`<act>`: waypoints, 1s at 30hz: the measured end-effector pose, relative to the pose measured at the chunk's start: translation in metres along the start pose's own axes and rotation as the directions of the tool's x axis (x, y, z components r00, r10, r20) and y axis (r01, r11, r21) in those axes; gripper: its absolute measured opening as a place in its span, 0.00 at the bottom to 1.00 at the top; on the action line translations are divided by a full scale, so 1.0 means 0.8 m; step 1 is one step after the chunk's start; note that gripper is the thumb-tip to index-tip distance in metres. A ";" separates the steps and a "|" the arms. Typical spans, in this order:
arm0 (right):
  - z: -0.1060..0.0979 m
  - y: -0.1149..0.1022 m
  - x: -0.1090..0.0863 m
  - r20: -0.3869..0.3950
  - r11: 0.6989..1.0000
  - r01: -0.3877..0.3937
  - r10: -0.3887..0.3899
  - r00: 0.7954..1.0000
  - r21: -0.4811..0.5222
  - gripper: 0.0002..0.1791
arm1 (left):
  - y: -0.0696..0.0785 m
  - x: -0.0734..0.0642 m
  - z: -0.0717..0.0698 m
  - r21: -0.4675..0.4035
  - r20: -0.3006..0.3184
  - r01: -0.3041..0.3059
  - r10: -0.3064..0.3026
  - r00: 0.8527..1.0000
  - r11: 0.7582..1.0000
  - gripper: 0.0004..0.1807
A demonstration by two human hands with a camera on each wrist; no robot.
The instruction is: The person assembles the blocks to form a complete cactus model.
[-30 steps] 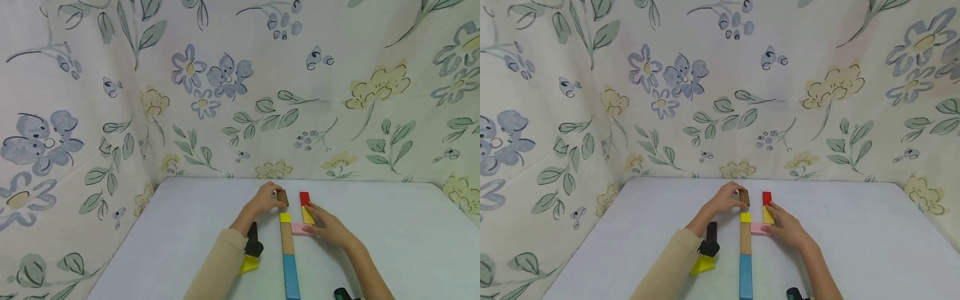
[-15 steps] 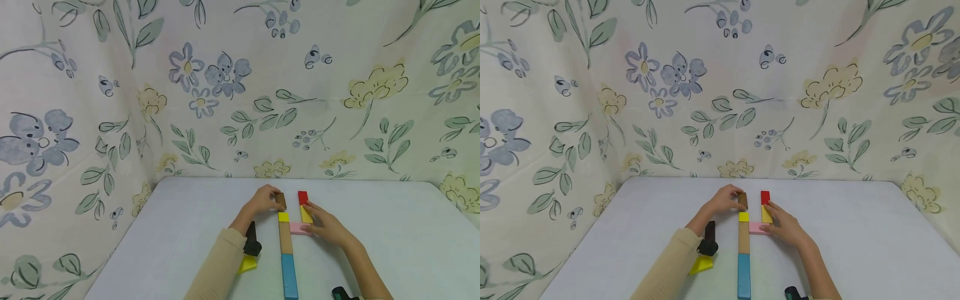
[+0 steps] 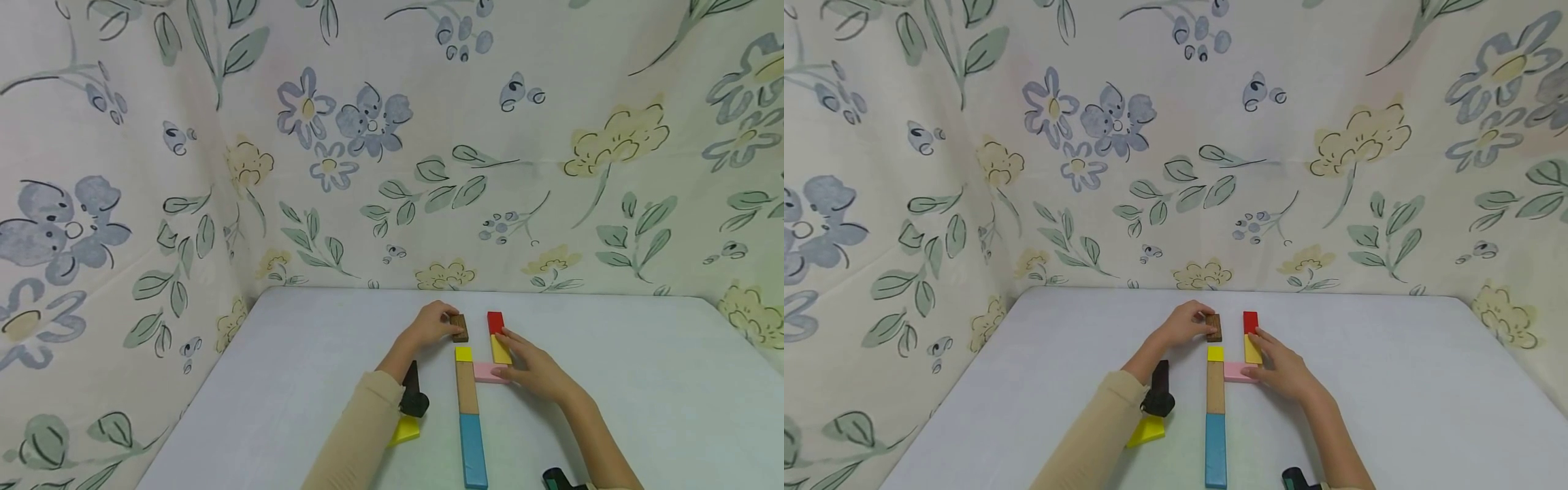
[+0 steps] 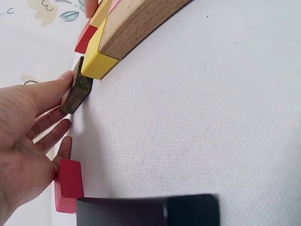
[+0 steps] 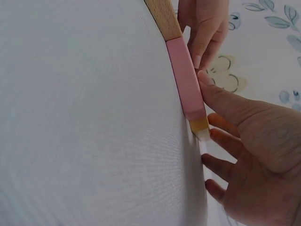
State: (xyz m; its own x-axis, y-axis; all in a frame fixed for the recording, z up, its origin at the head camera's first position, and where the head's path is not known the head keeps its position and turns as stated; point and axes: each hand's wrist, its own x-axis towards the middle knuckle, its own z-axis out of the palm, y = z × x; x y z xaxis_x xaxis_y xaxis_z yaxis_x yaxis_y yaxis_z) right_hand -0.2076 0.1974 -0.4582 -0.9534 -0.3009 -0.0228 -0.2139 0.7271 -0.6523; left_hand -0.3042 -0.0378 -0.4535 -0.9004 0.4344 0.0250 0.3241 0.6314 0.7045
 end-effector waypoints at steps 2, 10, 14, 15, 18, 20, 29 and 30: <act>0.000 0.000 0.000 0.000 1.000 0.002 -0.002 1.000 0.003 0.45 | 0.000 -0.001 0.001 -0.006 0.000 0.004 -0.004 1.000 1.000 0.21; 0.000 0.001 0.000 0.002 1.000 -0.001 0.001 1.000 -0.004 0.46 | 0.002 -0.004 0.001 -0.039 0.010 0.015 -0.014 1.000 0.999 0.21; 0.000 0.001 0.000 0.001 1.000 0.003 -0.003 1.000 -0.006 0.46 | 0.002 -0.005 0.001 -0.043 0.015 0.012 -0.012 1.000 0.999 0.21; 0.000 0.001 0.000 0.001 1.000 0.004 -0.004 1.000 -0.006 0.46 | 0.002 -0.005 0.001 -0.040 0.017 0.009 -0.009 1.000 0.999 0.21; 0.000 0.001 0.000 0.003 1.000 0.003 -0.003 1.000 -0.004 0.46 | 0.001 -0.005 0.001 -0.026 0.021 0.001 0.000 1.000 1.000 0.21; -0.001 0.001 0.000 0.003 1.000 0.001 -0.001 1.000 -0.004 0.46 | 0.000 -0.005 0.001 -0.020 0.024 -0.005 0.006 1.000 1.000 0.21; -0.001 0.000 -0.001 0.002 1.000 0.006 -0.006 1.000 -0.004 0.45 | 0.002 -0.010 -0.001 -0.041 0.029 0.002 0.000 1.000 0.999 0.21; -0.001 0.000 -0.001 0.002 1.000 0.005 -0.005 1.000 -0.003 0.45 | 0.001 -0.010 0.000 -0.038 0.028 0.001 0.000 1.000 0.999 0.20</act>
State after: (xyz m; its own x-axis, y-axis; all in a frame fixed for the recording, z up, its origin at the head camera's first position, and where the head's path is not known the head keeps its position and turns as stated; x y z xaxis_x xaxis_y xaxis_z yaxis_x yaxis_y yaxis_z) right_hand -0.2070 0.1980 -0.4579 -0.9518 -0.3061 -0.0209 -0.2196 0.7272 -0.6504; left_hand -0.2970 -0.0408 -0.4527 -0.8919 0.4521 0.0049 0.3117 0.6071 0.7309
